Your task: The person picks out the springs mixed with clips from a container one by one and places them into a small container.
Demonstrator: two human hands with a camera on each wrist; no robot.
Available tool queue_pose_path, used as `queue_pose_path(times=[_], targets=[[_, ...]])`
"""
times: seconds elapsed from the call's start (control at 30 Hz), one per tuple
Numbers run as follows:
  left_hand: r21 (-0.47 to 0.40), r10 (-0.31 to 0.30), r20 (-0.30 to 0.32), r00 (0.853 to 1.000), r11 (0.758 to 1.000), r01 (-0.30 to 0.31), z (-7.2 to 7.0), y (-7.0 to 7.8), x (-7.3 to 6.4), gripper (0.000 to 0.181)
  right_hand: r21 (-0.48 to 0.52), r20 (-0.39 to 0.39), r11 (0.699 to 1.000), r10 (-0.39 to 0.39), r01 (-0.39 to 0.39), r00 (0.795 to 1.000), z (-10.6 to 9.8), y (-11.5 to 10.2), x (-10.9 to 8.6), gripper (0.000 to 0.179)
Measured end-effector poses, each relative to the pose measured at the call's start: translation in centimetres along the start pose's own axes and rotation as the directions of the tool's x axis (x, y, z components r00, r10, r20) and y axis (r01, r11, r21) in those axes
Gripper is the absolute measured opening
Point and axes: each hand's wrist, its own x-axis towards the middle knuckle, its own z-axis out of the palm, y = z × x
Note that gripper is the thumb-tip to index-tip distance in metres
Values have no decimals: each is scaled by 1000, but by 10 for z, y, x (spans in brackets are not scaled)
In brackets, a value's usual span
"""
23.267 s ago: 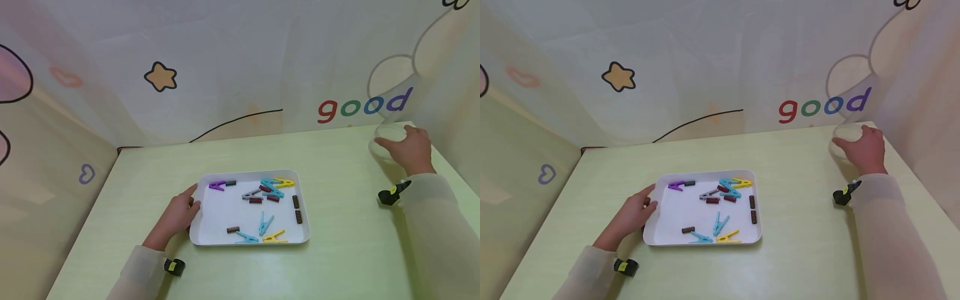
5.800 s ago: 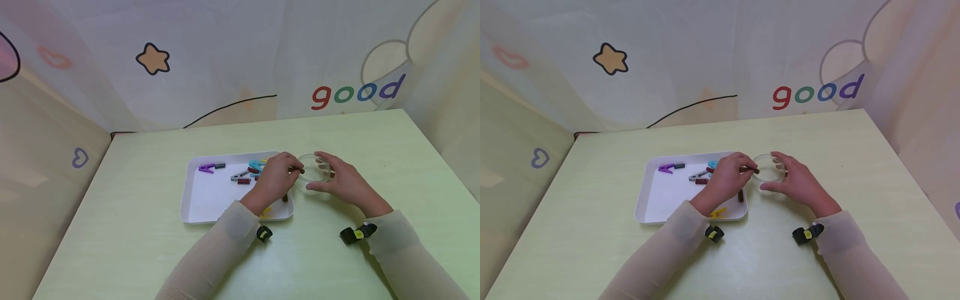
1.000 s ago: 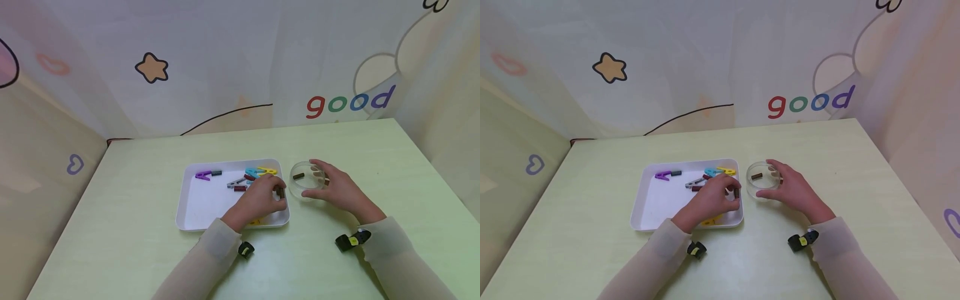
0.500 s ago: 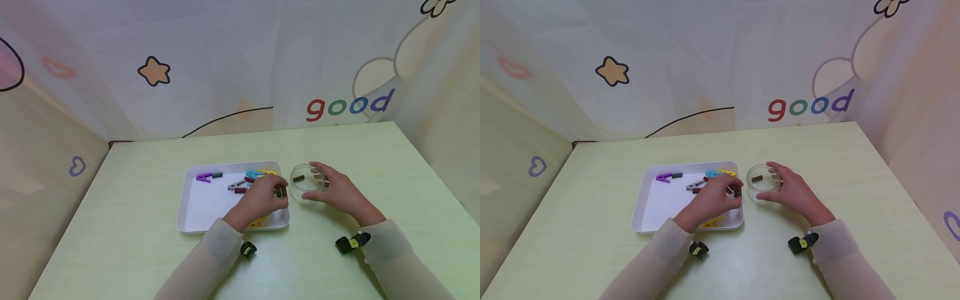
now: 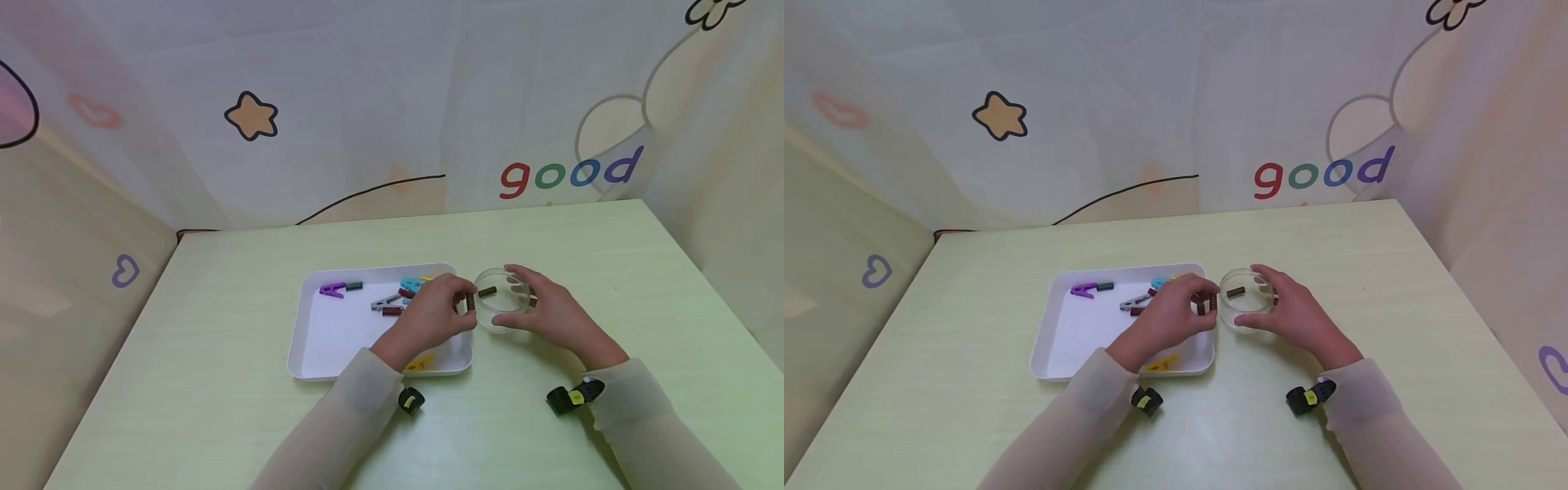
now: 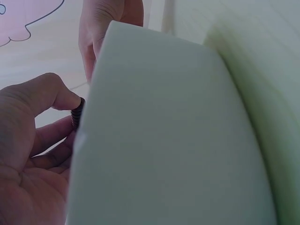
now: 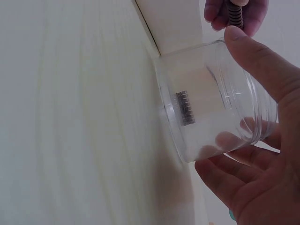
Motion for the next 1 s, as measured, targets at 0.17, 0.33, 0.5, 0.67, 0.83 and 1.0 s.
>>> queue_pose_path(times=[0.17, 0.33, 0.5, 0.67, 0.83, 1.0], targets=[[-1, -7, -1, 1000, 1000, 7, -1, 2, 2, 34, -4, -1, 1000, -1, 1, 1000, 0, -1, 0, 106], [-8, -14, 0, 1000, 1000, 14, -2, 5, 3, 35, -6, -1, 1000, -5, 5, 1000, 0, -1, 0, 104], [-9, -3, -10, 1000, 1000, 3, -2, 7, 4, 36, -6, -2, 1000, -5, 5, 1000, 0, -1, 0, 103], [-15, -1, -19, 1000, 1000, 1, 0, 7, 6, 36, -13, -1, 1000, -5, 5, 1000, 0, 0, 0, 104], [-23, -6, -27, 1000, 1000, 5, 1, 9, 7, 36, -10, -7, 1000, -13, 13, 1000, 0, 1, 0, 104], [-16, 5, -49, 999, 1000, -6, 2, 9, 8, 36, -9, -8, 1000, -20, 20, 1000, 0, 1, 0, 104]])
